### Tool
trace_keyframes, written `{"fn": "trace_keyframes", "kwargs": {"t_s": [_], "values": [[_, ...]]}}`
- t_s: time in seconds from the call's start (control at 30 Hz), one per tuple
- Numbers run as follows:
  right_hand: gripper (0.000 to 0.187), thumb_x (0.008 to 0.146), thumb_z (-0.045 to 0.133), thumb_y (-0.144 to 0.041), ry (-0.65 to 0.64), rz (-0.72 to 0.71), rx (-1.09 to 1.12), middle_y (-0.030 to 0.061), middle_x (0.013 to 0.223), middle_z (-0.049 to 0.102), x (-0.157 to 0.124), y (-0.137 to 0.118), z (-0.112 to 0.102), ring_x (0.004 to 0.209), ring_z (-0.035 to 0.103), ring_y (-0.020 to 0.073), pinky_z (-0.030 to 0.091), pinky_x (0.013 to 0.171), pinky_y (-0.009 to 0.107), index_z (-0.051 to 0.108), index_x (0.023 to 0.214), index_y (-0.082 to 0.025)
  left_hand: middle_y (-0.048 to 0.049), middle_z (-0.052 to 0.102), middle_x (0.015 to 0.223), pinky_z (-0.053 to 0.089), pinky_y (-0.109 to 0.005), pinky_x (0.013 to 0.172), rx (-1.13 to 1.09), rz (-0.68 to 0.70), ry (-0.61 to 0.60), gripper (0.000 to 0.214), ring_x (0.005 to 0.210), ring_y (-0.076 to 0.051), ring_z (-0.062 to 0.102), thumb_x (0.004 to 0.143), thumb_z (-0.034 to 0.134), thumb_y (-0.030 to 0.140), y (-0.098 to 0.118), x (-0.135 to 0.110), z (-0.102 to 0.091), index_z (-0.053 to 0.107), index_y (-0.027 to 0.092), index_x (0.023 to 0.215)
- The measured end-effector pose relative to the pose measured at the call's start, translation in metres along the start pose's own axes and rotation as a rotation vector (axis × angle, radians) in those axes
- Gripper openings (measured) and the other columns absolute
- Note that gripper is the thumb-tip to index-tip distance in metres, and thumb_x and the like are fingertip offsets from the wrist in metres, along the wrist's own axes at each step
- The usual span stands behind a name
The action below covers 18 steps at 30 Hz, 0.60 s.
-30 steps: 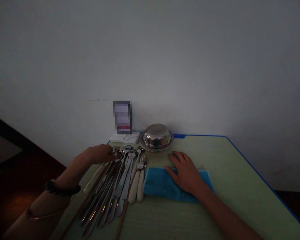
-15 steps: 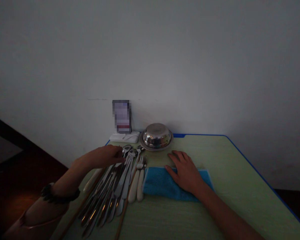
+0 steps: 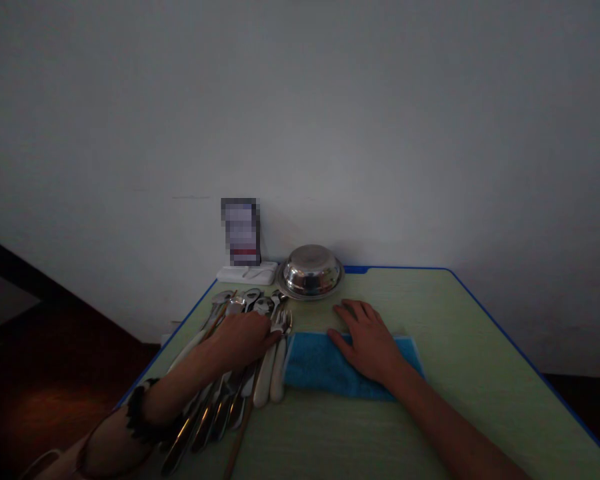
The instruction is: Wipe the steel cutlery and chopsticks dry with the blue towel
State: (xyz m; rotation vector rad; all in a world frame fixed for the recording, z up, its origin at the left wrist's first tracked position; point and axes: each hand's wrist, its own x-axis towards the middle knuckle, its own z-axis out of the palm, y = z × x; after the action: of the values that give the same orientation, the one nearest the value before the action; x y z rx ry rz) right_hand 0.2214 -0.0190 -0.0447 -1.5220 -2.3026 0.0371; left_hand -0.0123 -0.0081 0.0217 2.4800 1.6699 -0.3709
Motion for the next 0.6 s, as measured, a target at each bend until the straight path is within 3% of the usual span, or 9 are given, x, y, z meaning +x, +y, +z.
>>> {"fn": "trace_keyframes", "kwargs": {"t_s": [0.3,0.6], "values": [[0.047,0.084,0.04,-0.044,0.018,-0.006,0.011,0.0114,0.121,0.049,-0.001,0.0,0.0,0.113,0.041,0.0251,0.034,0.096,0.043,0.048,0.123,-0.018,-0.0177,0.065,0.083,0.046,-0.041,0.068,0.036,-0.039,0.076,0.056,0.08,-0.032,0.062,0.079,0.033,0.058,0.008,0.0,0.001,0.065,0.012,0.083],[0.044,0.083,0.044,-0.043,0.02,-0.029,0.079,0.0091,0.117,0.054,0.004,0.014,0.001,0.109,0.045,0.0227,0.037,0.094,0.041,0.051,0.119,-0.019,-0.0153,0.066,0.089,0.047,-0.036,0.07,0.026,-0.044,0.045,0.035,0.083,-0.027,0.062,0.077,0.046,0.041,0.003,0.007,0.003,0.065,0.014,0.088]]}}
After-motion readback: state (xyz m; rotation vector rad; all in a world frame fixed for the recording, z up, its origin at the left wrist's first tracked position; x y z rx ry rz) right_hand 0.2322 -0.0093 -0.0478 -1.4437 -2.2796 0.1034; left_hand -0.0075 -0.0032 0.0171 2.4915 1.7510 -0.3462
